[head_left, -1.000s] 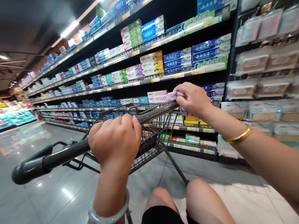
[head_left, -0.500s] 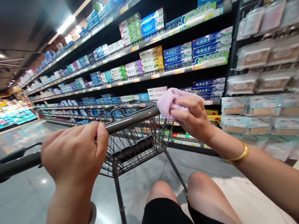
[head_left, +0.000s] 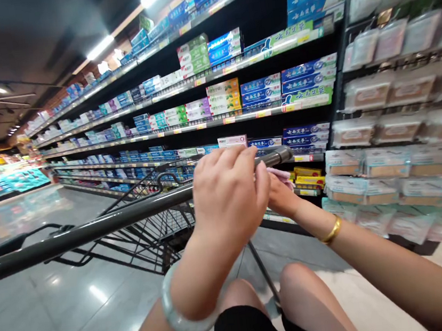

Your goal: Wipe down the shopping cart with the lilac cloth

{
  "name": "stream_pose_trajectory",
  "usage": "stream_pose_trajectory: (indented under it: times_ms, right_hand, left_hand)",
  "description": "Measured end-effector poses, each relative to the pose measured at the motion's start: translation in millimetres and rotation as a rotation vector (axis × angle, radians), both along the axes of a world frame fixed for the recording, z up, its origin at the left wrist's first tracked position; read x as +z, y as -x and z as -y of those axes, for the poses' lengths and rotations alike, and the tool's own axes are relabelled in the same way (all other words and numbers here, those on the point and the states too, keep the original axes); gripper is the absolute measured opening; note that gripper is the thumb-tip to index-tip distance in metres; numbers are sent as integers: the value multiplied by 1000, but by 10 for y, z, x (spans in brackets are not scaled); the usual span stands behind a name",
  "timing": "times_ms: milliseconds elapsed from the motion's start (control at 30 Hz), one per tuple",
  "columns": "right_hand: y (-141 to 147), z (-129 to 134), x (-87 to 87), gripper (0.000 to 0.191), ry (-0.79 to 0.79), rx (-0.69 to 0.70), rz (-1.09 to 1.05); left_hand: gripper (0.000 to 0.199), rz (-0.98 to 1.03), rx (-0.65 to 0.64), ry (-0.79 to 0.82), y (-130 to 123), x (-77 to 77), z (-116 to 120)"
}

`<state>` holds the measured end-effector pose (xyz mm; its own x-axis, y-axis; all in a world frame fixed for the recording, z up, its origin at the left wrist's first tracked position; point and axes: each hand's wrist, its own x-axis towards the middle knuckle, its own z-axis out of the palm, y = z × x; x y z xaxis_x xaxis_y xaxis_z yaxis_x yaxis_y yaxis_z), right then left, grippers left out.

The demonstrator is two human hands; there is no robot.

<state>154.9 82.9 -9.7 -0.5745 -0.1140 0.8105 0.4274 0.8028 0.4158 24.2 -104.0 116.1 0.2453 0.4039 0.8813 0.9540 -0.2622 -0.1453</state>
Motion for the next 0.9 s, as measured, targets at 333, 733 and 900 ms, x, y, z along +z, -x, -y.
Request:
stream_pose_trajectory:
  times_ms: [333, 733, 900]
  right_hand:
    - [-431, 43, -24, 22, 319, 44, -136]
    - [-637, 411, 847, 28, 581, 330, -689]
    - [-357, 515, 1014, 28, 816, 300, -561]
  left_hand:
    - [48, -139, 276, 150, -171, -106, -506]
    - [41, -204, 306, -64, 80, -163, -364]
    - [31, -216, 292, -120, 327, -155, -131]
